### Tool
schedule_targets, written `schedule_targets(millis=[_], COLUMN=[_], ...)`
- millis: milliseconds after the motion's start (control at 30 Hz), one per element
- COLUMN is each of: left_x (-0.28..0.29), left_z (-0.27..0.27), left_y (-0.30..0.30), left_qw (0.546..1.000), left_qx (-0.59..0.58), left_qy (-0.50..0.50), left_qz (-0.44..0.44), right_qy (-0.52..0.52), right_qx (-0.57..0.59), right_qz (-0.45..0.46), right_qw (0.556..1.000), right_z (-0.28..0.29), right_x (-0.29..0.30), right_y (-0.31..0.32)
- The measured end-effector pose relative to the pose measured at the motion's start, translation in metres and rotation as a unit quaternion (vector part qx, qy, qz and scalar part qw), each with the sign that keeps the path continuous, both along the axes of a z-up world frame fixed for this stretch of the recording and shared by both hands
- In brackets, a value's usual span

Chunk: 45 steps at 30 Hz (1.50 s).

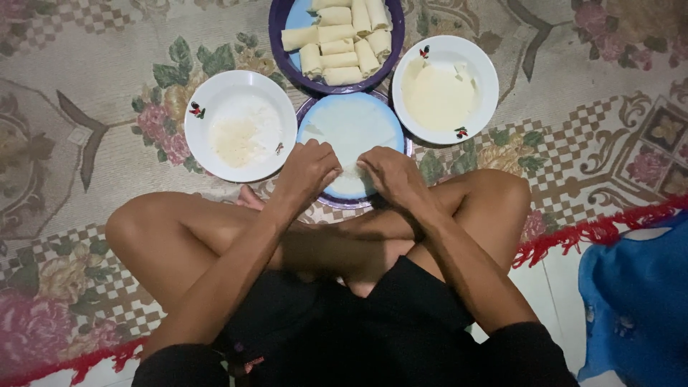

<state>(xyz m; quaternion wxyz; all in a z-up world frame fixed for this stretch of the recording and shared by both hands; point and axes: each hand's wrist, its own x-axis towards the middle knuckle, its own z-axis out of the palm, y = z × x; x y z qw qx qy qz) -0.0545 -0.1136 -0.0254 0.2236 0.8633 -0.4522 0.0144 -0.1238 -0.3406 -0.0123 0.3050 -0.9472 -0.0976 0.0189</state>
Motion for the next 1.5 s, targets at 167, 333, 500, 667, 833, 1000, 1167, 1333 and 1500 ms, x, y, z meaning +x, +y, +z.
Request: schedule_targets(millis=[167, 333, 500, 667, 833, 1000, 1167, 1333, 1500], left_x=[-0.001, 0.000, 0.000, 0.000, 0.000, -0.003, -0.003, -0.004, 0.001], left_z=[0.004, 0.004, 0.002, -0.008, -0.014, -0.007, -0.006, 0.011, 0.053], left_y=[0.002, 0.001, 0.000, 0.002, 0.002, -0.002, 0.001, 0.001, 0.007], left_qw=[1.000, 1.000, 1.000, 1.000, 1.000, 1.000, 1.000, 0.999, 0.962], left_qx=[-0.011, -0.021, 0.000, -0.009, -0.003, 0.000, 0.009, 0.046, 0.244], left_qy=[-0.002, 0.014, 0.003, 0.007, -0.007, 0.005, -0.011, 0.003, 0.104], left_qz=[-0.008, 0.013, -0.011, 0.008, 0.002, 0.007, -0.004, 0.025, 0.060], right_qy=[0.025, 0.057, 0.091, 0.106, 0.018, -0.031, -0.012, 0.033, 0.004], right_qx=[-0.021, -0.017, -0.086, -0.040, 0.010, 0.011, 0.011, 0.020, 0.003], right_qz=[-0.024, -0.039, 0.027, 0.014, 0.021, 0.011, 0.012, 0.003, 0.049], right_qw=[0.999, 0.997, 0.992, 0.993, 1.000, 0.999, 1.000, 0.999, 0.999], right_z=[0.021, 0.003, 0.010, 0.019, 0.007, 0.016, 0.009, 0.028, 0.013], right_x=[-0.003, 0.000, -0.001, -0.001, -0.003, -0.004, -0.002, 0.002, 0.017], right_y=[0.013, -0.006, 0.001, -0.001, -0.007, 0.003, 0.002, 0.012, 0.011])
